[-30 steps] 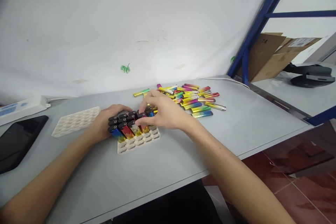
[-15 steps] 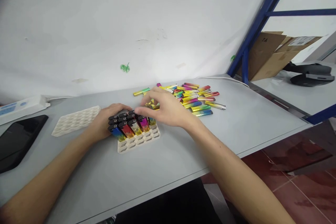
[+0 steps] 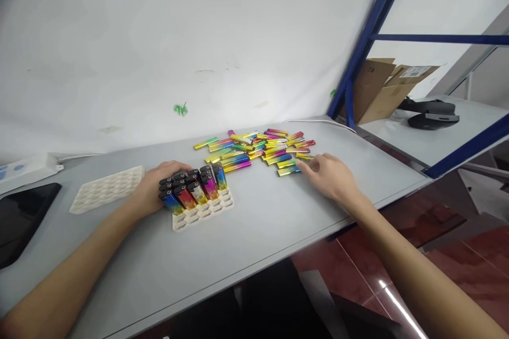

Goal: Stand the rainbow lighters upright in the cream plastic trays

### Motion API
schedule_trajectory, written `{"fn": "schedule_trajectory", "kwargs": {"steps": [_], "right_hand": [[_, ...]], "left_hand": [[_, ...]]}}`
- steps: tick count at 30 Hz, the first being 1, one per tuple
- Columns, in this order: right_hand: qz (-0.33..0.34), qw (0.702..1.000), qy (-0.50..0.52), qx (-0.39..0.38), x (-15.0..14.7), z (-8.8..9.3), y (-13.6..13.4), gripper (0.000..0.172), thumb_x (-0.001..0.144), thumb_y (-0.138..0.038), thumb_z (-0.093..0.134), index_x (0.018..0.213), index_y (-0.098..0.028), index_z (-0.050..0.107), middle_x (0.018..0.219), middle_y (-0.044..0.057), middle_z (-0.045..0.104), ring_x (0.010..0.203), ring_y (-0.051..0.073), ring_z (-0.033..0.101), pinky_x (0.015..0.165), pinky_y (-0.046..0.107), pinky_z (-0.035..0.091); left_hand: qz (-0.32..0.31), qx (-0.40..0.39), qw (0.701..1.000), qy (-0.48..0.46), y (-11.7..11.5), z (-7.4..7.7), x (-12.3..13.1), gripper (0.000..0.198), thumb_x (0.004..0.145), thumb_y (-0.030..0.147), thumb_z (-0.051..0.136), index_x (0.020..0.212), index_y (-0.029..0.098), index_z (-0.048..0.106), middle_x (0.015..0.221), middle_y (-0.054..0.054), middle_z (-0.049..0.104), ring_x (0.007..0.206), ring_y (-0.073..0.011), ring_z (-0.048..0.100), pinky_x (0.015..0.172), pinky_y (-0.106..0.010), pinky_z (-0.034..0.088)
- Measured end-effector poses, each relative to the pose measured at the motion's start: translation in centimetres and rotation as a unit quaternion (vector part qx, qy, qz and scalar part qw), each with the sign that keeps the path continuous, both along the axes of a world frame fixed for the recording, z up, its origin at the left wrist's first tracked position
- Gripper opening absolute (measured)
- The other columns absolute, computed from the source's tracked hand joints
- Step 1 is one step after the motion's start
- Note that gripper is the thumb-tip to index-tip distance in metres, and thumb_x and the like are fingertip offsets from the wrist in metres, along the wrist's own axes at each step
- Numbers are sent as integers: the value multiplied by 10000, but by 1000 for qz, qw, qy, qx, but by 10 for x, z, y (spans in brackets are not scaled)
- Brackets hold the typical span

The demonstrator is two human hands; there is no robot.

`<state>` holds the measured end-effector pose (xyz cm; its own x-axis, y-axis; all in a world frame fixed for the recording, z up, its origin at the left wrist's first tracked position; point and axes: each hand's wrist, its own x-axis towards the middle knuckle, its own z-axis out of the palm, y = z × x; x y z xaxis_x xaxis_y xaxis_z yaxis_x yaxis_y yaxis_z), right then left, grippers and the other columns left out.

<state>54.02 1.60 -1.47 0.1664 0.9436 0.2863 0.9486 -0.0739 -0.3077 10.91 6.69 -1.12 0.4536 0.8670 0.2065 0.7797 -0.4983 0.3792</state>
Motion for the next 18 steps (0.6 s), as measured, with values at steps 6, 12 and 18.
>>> {"fn": "schedule_trajectory", "kwargs": {"steps": [6, 12, 18], "right_hand": [[-51, 999, -1, -17, -24, -6, -7, 515, 867, -723, 559, 873, -212, 619, 996, 144, 717, 952, 338, 667, 744, 418, 467], [-17, 993, 112, -41, -36, -6, -4, 363, 803, -565, 703, 886, -223, 615, 983, 92, 718, 922, 283, 658, 731, 371, 468], [92, 992, 86, -26, -34, -9, -3, 376, 866, -457, 670, 1164, -231, 629, 1071, 76, 678, 943, 263, 642, 784, 379, 481]], "left_hand": [[8, 0, 1000, 6, -2, 2, 0, 406, 728, 293, 549, 1115, 236, 658, 1180, -79, 728, 1149, -278, 654, 978, -375, 517], [16, -1, 1000, 9, -3, 3, 1, 417, 721, 307, 550, 1116, 228, 661, 1177, -86, 731, 1124, -296, 671, 963, -394, 533], [16, -1, 1000, 20, -2, 4, 0, 436, 725, 310, 558, 1136, 215, 670, 1189, -92, 727, 1137, -299, 673, 963, -381, 535]]}}
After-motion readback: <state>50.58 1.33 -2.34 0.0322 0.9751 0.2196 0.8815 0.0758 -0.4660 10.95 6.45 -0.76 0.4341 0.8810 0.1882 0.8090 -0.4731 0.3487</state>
